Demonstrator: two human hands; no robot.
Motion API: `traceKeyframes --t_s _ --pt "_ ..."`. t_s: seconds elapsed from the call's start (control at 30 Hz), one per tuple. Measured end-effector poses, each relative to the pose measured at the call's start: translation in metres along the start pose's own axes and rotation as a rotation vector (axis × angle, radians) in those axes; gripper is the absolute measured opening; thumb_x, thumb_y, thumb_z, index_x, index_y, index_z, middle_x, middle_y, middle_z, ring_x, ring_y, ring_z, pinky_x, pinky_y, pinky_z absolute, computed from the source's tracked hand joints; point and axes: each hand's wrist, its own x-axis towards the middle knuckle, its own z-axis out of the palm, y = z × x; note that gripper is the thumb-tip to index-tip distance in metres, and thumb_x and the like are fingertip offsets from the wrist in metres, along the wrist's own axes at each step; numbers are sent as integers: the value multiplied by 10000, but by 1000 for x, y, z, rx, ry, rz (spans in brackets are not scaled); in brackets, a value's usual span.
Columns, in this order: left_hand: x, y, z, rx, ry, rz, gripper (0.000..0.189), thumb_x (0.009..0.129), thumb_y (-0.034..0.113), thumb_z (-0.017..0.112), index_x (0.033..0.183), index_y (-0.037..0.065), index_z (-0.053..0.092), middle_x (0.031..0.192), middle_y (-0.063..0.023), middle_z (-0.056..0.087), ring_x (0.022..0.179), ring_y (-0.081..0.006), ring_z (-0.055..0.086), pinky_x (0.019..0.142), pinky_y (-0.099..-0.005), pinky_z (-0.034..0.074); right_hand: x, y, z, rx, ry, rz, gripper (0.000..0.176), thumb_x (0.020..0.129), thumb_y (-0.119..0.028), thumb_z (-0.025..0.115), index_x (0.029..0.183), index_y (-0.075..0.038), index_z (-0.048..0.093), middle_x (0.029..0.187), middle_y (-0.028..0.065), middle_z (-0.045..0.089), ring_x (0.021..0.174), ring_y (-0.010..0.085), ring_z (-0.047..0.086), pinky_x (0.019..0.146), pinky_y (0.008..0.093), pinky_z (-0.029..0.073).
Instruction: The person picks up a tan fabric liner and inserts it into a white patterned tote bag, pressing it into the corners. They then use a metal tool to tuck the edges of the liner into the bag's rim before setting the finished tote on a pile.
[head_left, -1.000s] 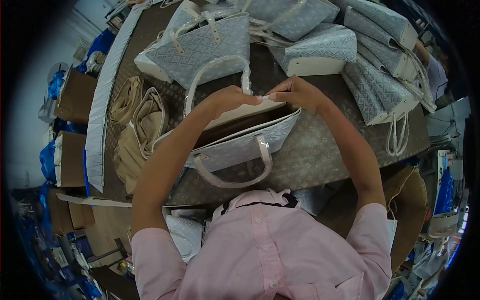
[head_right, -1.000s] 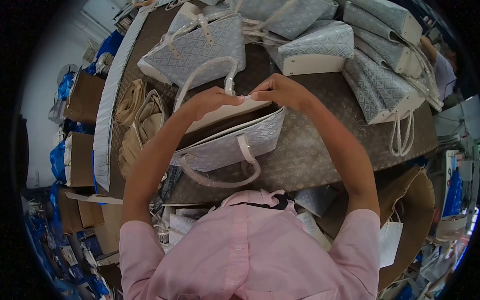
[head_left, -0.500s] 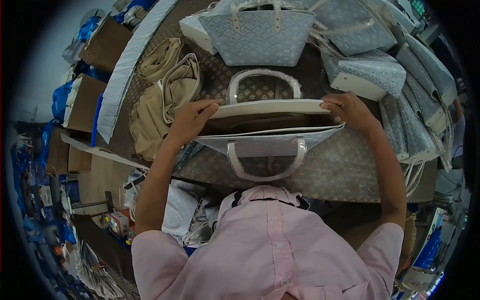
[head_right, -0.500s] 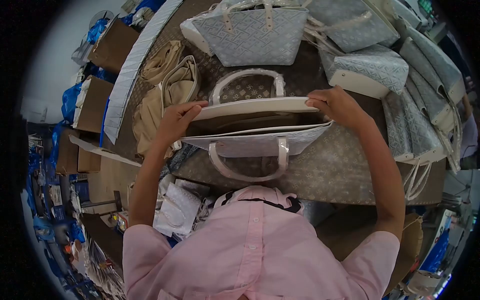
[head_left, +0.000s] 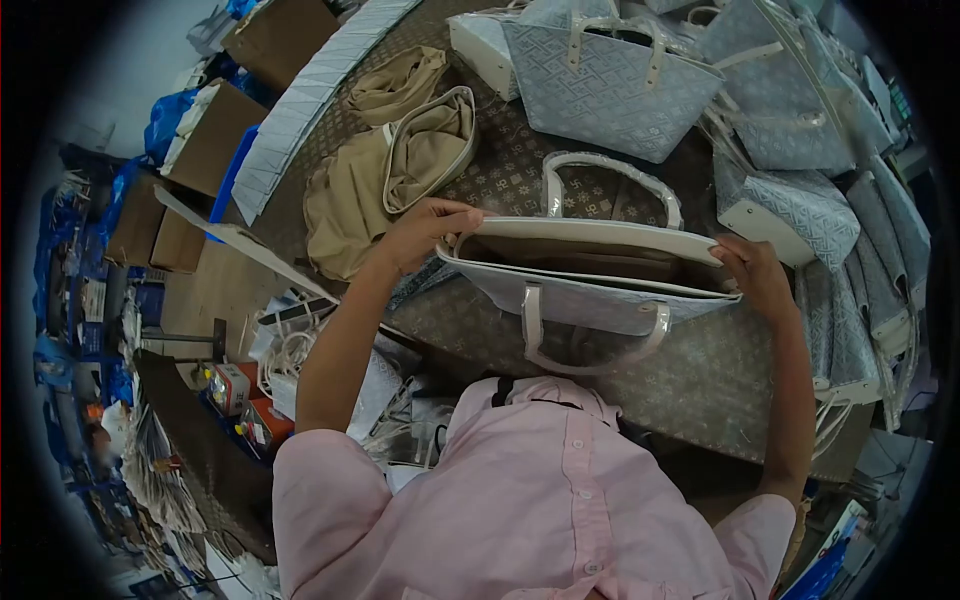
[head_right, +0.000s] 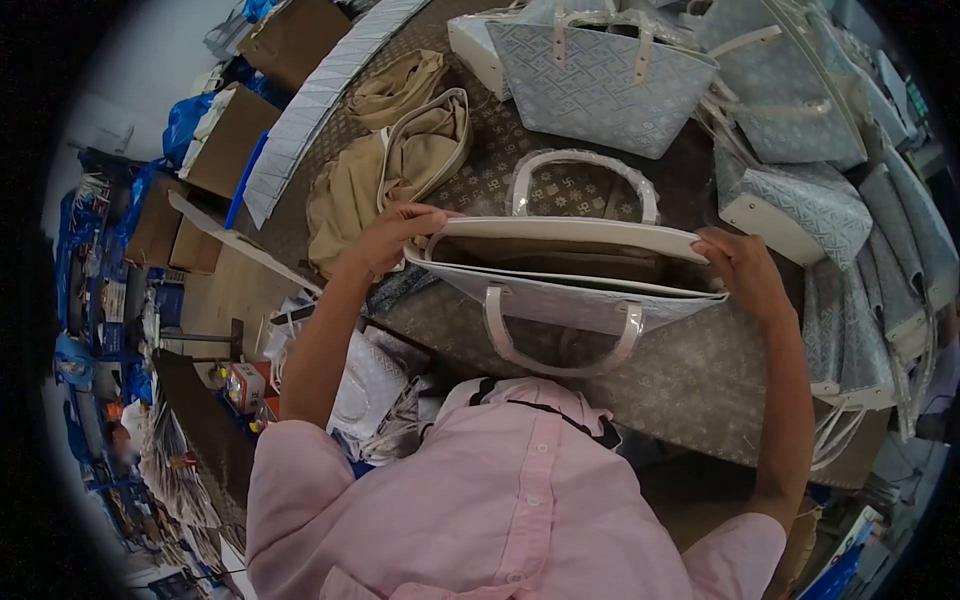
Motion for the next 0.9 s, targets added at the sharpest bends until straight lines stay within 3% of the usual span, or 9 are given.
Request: traceKeyframes --t_s 0.07,0.23,0.3,0.4,0.47,0.5,0.6,0.8,0.9 --pt "0 0 5 -197 -25 -13 376 859 318 621 1071 8 655 746 20 587 643 -67 469 591 -210 378 -2 4 4 39 19 1 251 871 -182 594 976 44 624 699 152 606 592 167 552 587 297 440" --pt "-16 1 -1 -99 15 33 364 872 322 603 1088 33 653 855 -14 635 696 -101 523 646 -235 410 -1 2 1 117 26 77 243 877 -168 582 988 45 621 679 140 591 583 130 518 580 298 431" --pt "-22 8 -4 -16 23 -4 350 884 314 589 1084 33 654 875 -24 643 713 -111 537 667 -244 421 -1 -1 -2 23 -29 99 244 893 -182 549 954 47 610 657 166 578 568 197 555 578 330 432" --pt "-12 21 8 318 65 259 266 893 208 561 1058 19 648 867 -71 660 712 -175 579 685 -283 452 9 13 -2 -183 -104 -47 269 908 -229 511 879 29 580 683 177 608 626 329 594 590 392 448" --pt "-11 35 22 957 144 592 211 870 111 544 1026 -9 619 779 -119 630 700 -266 591 691 -349 475 10 -3 -5 -410 -147 -76 282 906 -273 506 799 -16 552 652 163 600 668 355 600 588 418 458" --pt "0 46 39 936 112 630 211 870 111 544 1026 -9 619 779 -119 630 700 -266 591 691 -349 475 12 -18 -7 -432 -150 -114 287 899 -298 510 802 -34 565 647 156 602 666 345 605 585 419 463" --pt "26 71 94 1024 52 1123 205 854 159 555 982 -1 562 754 -173 601 768 -340 601 673 -433 475 30 -25 10 -467 -89 -377 328 881 -366 517 800 -55 585 616 141 592 626 330 608 560 416 470" --pt "61 55 133 1098 -303 624 297 911 328 471 813 50 501 785 -189 595 789 -375 573 653 -464 429 32 -3 21 -513 -70 -365 410 869 -441 507 776 -51 596 596 140 592 599 336 606 576 421 482" --pt "63 41 122 1079 -295 734 305 910 331 481 871 29 510 753 -189 591 766 -375 576 656 -456 437 26 19 12 -451 -167 -267 399 882 -454 493 841 -68 585 612 139 603 572 332 606 552 398 478"
